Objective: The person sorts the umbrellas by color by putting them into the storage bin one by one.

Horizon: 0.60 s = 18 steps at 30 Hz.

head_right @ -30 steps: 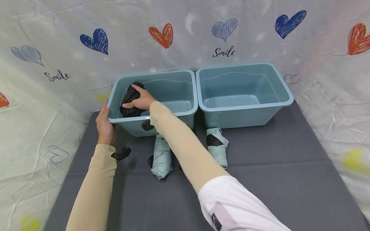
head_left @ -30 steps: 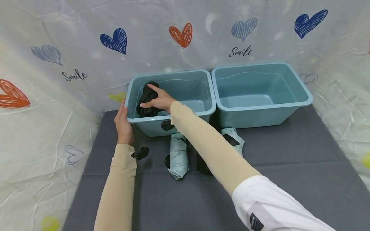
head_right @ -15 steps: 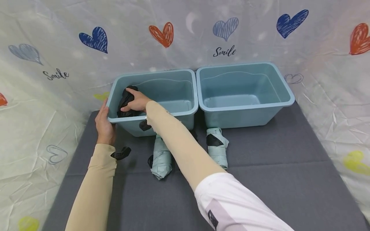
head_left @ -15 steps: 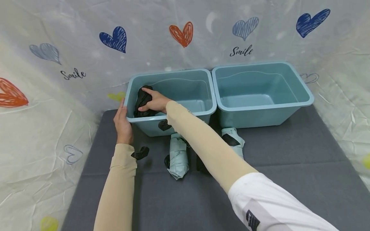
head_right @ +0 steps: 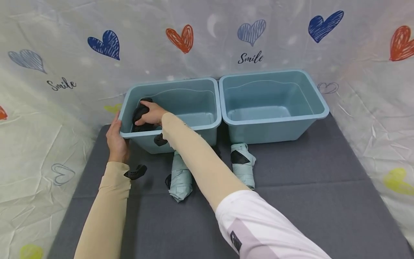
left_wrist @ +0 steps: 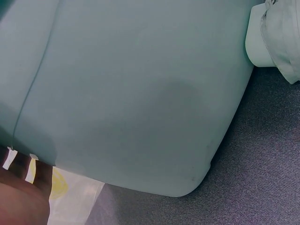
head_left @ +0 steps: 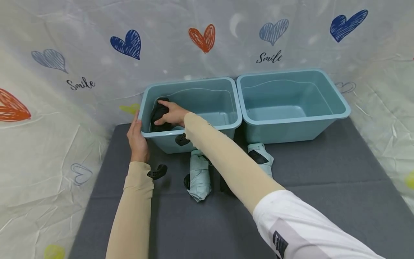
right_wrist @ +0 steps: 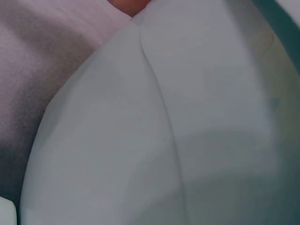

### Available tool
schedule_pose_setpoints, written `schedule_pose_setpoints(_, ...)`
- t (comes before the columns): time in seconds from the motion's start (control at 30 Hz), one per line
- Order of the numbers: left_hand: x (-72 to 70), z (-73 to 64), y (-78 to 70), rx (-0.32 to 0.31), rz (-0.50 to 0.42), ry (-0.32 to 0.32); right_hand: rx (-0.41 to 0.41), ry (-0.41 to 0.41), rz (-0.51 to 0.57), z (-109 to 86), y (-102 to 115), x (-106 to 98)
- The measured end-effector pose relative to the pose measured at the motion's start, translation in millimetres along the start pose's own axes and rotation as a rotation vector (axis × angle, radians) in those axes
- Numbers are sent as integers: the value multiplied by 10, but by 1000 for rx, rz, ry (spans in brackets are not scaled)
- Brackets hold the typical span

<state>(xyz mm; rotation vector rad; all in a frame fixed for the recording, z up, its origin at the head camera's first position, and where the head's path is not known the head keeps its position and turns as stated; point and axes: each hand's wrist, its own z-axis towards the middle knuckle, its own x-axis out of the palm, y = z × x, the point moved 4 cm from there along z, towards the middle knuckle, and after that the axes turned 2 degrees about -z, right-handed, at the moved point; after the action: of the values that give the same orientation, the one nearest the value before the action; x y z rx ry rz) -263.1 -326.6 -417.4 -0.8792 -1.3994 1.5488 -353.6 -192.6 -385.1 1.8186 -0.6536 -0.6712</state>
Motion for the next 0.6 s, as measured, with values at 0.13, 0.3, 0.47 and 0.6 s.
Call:
schedule_pose_setpoints(0.13,0,0,6,11,-1,-10,24,11,56,33,-19,-6)
schedule_pose_setpoints(0.3,8,8,10,14,-5,-13,35,-1,100,30,-15,-27)
schedule_pose_setpoints(0.47,11,17,9,18,-22,-19,49,3,112,16,-6,-31)
schedule_pose_setpoints(0.6,5,12,14,14,-27,-23,63,6,116,11,-17,-33)
